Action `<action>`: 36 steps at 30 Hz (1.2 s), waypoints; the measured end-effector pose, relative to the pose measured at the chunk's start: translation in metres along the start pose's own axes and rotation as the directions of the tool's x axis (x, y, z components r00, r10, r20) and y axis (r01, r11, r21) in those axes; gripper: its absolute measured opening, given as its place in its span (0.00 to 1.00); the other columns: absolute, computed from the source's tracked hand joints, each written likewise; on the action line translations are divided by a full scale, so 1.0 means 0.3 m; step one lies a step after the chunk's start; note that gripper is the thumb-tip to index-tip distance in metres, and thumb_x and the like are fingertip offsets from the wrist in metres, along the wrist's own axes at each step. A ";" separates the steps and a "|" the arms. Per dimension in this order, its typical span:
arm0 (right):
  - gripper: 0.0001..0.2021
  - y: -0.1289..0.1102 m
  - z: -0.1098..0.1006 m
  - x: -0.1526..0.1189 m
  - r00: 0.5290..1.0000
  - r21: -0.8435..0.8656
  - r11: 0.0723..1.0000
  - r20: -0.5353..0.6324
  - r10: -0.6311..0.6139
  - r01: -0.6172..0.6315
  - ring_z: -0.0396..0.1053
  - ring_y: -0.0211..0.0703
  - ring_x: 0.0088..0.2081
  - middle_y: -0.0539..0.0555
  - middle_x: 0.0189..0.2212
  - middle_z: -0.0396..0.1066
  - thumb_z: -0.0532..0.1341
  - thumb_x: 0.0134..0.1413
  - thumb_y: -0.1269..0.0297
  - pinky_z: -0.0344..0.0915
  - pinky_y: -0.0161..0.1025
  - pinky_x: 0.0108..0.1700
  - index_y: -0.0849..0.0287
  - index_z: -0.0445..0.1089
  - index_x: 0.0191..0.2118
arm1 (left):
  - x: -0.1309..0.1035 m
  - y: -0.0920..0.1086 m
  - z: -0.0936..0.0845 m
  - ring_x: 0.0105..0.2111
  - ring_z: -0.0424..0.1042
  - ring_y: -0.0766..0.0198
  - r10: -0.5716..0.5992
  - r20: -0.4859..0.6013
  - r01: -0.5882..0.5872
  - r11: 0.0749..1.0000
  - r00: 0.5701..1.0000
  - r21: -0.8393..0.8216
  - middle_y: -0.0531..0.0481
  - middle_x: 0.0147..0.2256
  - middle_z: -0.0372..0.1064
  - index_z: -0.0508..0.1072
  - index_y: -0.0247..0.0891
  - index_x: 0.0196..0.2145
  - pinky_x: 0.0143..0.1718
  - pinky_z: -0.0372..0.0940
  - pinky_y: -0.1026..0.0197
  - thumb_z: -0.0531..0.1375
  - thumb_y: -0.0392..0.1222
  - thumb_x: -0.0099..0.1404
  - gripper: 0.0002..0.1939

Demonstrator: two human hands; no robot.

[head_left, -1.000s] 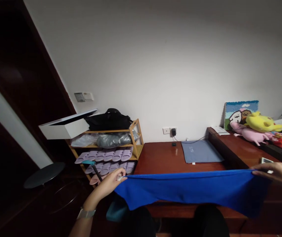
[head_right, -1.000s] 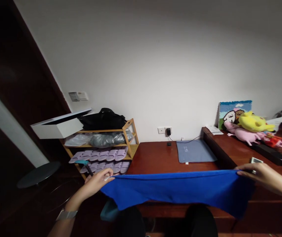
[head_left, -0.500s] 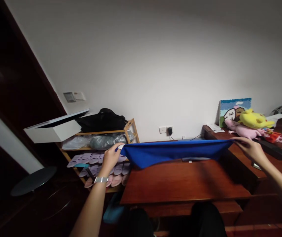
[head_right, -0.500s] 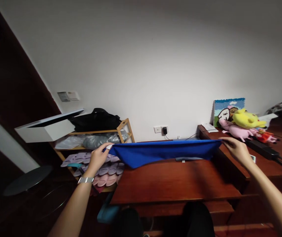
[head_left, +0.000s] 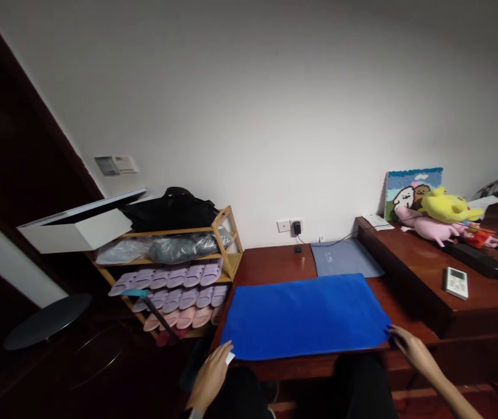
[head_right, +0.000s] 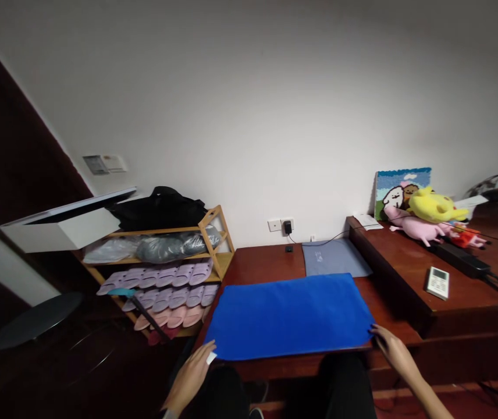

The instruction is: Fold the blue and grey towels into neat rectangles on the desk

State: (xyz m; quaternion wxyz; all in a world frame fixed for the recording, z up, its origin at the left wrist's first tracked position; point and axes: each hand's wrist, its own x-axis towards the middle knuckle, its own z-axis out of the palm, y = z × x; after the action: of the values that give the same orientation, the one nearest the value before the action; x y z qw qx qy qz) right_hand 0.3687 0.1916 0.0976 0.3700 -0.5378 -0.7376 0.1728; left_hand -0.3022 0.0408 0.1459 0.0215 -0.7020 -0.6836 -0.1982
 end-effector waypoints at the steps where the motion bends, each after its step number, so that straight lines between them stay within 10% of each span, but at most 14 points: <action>1: 0.19 0.028 0.018 -0.020 1.000 0.000 1.000 0.004 0.000 0.000 0.78 0.61 0.49 0.58 0.49 0.80 0.55 0.56 0.47 0.75 0.55 0.52 0.49 0.81 0.39 | -0.015 -0.016 0.016 0.56 0.75 0.58 0.021 -0.006 -0.021 0.999 1.000 0.027 0.56 0.57 0.75 0.77 0.52 0.53 0.59 0.70 0.54 0.50 0.34 0.64 0.26; 14: 0.24 0.048 0.009 -0.066 0.996 -0.266 0.961 0.064 -0.055 0.070 0.76 0.58 0.53 0.60 0.51 0.78 0.52 0.65 0.45 0.72 0.57 0.58 0.54 0.80 0.47 | -0.077 -0.121 0.044 0.61 0.70 0.60 0.181 -0.043 -0.177 0.979 0.982 0.097 0.54 0.63 0.69 0.67 0.51 0.65 0.60 0.70 0.55 0.49 0.34 0.68 0.30; 20: 0.27 -0.011 0.074 0.220 0.993 -0.297 0.949 0.087 -0.079 0.102 0.73 0.55 0.56 0.62 0.54 0.76 0.47 0.68 0.48 0.67 0.54 0.62 0.57 0.77 0.53 | 0.219 -0.120 0.061 0.60 0.70 0.56 0.055 -0.132 -0.048 0.997 0.990 0.055 0.49 0.61 0.71 0.74 0.46 0.59 0.62 0.68 0.51 0.48 0.44 0.74 0.22; 27: 0.30 0.018 0.264 0.569 0.979 -0.451 0.893 0.185 0.087 0.006 0.53 0.54 0.70 0.59 0.70 0.57 0.45 0.67 0.52 0.51 0.54 0.71 0.60 0.63 0.67 | 0.593 -0.144 0.204 0.67 0.61 0.55 -0.042 0.043 0.035 0.989 0.998 0.145 0.46 0.67 0.63 0.69 0.42 0.64 0.68 0.58 0.48 0.47 0.47 0.74 0.25; 36: 0.36 0.127 0.368 0.520 0.926 -0.655 0.741 0.175 0.335 -0.144 0.39 0.52 0.74 0.56 0.74 0.44 0.37 0.67 0.50 0.43 0.52 0.73 0.63 0.46 0.74 | 0.635 -0.242 0.344 0.70 0.52 0.51 -0.200 0.081 0.172 0.948 0.976 0.268 0.43 0.71 0.51 0.57 0.44 0.70 0.69 0.52 0.44 0.47 0.53 0.76 0.29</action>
State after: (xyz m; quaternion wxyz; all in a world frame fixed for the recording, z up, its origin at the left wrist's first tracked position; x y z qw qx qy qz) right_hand 0.2903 0.3648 0.0553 0.0335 -0.6912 -0.7209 0.0366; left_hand -0.3493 0.2576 0.0921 0.0576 -0.6352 -0.7670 -0.0701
